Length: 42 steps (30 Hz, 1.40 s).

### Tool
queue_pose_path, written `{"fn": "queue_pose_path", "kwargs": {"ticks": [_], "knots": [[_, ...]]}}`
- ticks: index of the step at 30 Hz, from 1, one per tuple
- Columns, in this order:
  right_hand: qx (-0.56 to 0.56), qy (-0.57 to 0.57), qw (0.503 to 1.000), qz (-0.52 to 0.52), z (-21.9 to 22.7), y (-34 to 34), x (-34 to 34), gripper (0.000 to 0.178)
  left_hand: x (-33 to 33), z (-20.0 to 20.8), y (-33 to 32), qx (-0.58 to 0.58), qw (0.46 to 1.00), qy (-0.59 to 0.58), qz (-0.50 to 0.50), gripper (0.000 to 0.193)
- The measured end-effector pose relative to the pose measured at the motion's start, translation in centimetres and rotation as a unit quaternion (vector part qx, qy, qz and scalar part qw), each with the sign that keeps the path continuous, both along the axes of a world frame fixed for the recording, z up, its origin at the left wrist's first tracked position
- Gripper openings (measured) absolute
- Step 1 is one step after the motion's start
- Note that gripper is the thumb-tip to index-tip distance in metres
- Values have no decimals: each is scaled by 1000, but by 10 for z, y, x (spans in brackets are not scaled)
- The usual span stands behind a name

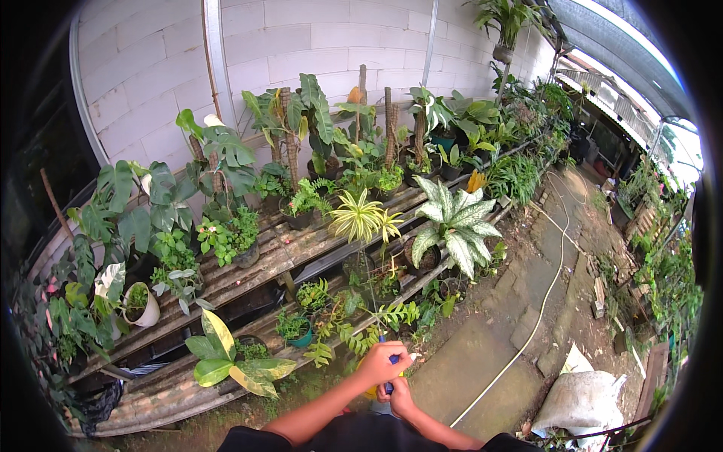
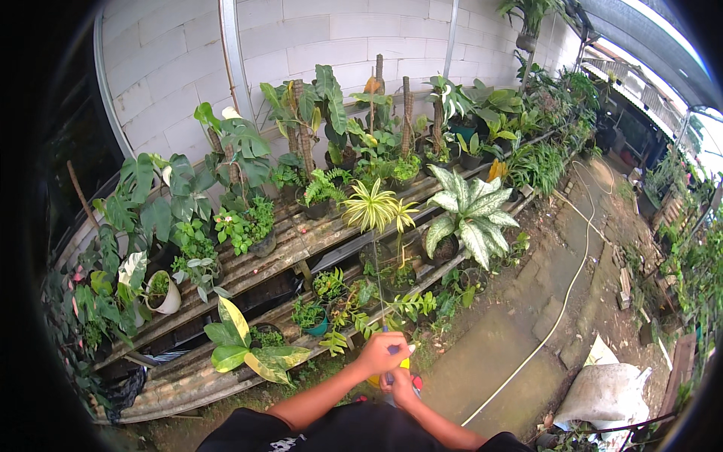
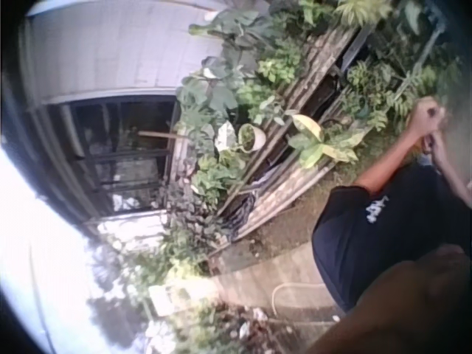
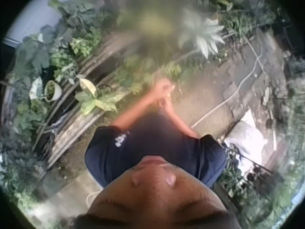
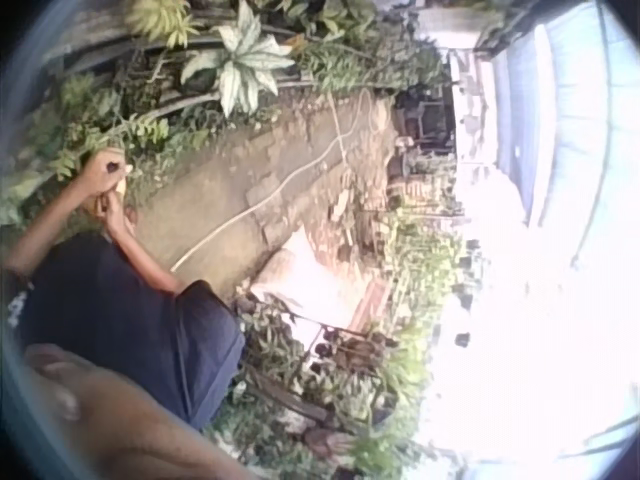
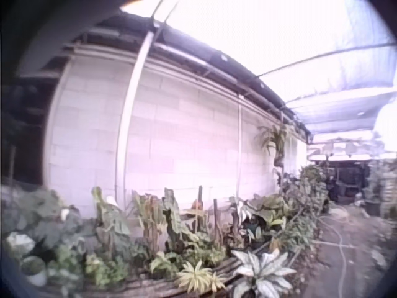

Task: The person uses a yellow handheld pressure sprayer to mist water onto various potted plants arranged on tiered wooden shelves. The person moves along the shelving unit, spraying leaves and soil of multiple plants in sequence.

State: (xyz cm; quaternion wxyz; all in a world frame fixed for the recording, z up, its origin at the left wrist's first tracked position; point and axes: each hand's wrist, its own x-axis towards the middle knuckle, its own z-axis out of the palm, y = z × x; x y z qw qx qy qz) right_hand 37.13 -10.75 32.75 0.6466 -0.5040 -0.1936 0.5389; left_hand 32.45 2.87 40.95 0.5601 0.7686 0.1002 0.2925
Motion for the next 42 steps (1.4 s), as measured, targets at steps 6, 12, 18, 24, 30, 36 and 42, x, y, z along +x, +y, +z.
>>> {"fn": "queue_pose_path", "kwargs": {"ticks": [6,12,18,24,30,36,42], "knots": [[-39,13,999,-9,3,-16,7,43,14,-7,-19,-39,998,50,12,31],[-75,41,996,3,-2,-28,39,45,50,-27,-30,-42,996,62,39,33],[-78,63,994,36,-14,-34,88,46,91,-30,-37,-57,993,79,64,40],[-76,65,991,94,-53,-39,131,45,113,-55,-41,-77,989,111,52,41],[-147,80,960,223,-57,-36,158,46,110,-78,-57,-153,963,155,156,41],[-166,25,940,298,-71,-49,138,54,80,-96,-86,-182,937,161,250,44],[-171,56,903,391,-80,-63,105,52,31,-83,-112,-217,922,116,300,46]]}}
